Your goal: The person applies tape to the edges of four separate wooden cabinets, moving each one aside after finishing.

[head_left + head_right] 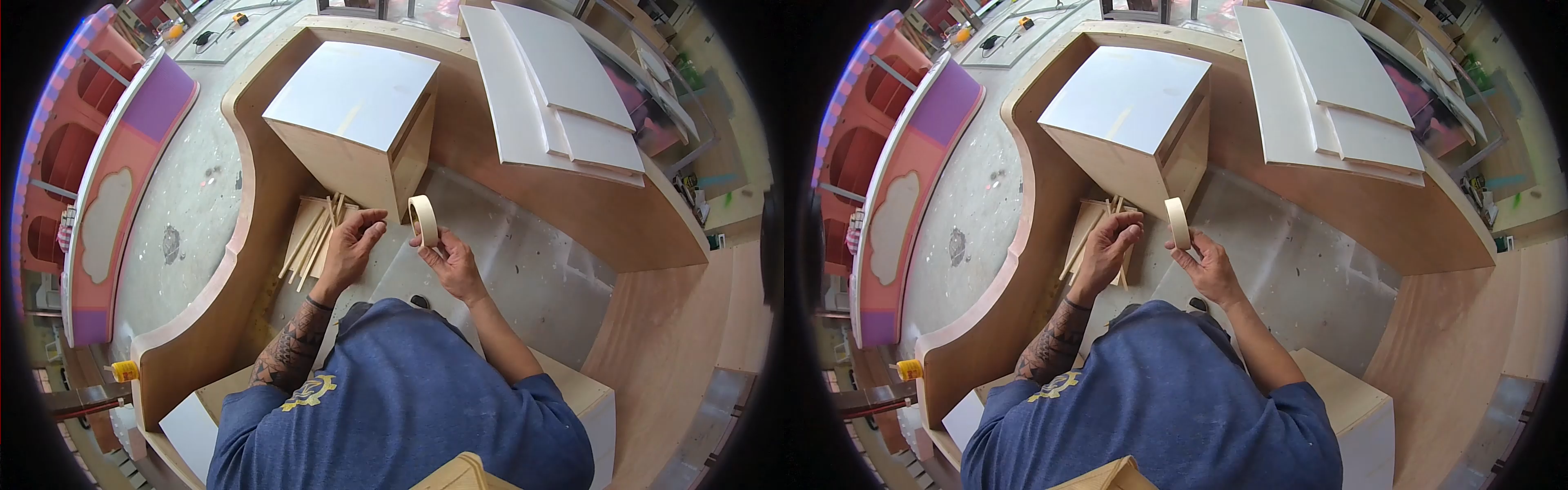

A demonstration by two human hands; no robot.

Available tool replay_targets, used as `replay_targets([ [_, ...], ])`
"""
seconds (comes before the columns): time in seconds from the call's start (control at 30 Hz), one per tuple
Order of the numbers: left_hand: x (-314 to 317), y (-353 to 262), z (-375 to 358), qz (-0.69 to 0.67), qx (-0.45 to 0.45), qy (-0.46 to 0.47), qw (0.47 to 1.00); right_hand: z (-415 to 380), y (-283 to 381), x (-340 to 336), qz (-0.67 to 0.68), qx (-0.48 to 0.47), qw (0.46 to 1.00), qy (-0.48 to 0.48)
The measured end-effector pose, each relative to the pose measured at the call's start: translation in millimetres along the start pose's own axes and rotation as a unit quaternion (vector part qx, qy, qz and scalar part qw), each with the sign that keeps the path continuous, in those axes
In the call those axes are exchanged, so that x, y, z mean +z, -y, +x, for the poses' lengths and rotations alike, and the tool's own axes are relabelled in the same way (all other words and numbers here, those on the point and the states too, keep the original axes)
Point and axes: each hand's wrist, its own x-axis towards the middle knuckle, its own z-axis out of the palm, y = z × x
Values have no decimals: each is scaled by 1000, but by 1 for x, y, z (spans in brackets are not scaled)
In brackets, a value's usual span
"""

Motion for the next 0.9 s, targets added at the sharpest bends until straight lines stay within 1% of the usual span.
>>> replay_targets([
  [0.03,4,-4,4,-2,2,16,1000,3,-1,-5,2,2,1000,-1],
  [0.1,9,-9,10,15,-7,30,999,8,-1,-10,-67,9,997,-24],
  [0.13,11,-11,14,30,-14,44,998,11,-1,-12,-66,11,997,-27],
  [0.2,14,-14,21,35,-14,52,998,20,2,-15,-110,70,991,-32],
  [0.23,14,-13,25,38,-13,55,998,23,-1,-16,-111,73,990,-35],
  [0.3,13,-6,35,16,-23,66,997,32,-6,-18,-140,124,982,-18],
  [0.33,12,-3,41,-6,-33,73,997,35,-7,-18,-143,127,981,-20],
  [0.4,9,0,53,-4,-28,83,996,46,-2,-15,-80,114,990,-17],
  [0.47,7,1,67,-3,-20,93,995,60,0,-13,-88,112,990,-22],
  [0.53,2,-4,81,33,23,94,995,76,-1,-9,-97,110,989,-26],
  [0.6,-4,-12,98,73,78,90,990,94,-3,-3,-157,79,984,-33],
  [0.63,-9,-14,107,68,80,89,990,104,-4,0,-162,79,983,-32],
  [0.7,-21,-15,124,79,143,95,982,125,-2,11,-120,46,991,-40],
  [0.73,-27,-15,133,80,168,86,979,134,1,14,-122,48,991,-39],
  [0.77,-35,-15,142,78,166,86,979,143,6,16,-79,70,994,-33],
  [0.8,-43,-17,151,72,186,88,976,152,8,17,-36,91,995,-27],
  [0.83,-50,-19,159,66,206,89,972,160,6,17,-38,93,995,-27],
  [0.9,-63,-23,173,68,204,88,973,173,3,17,9,94,995,-16],
])
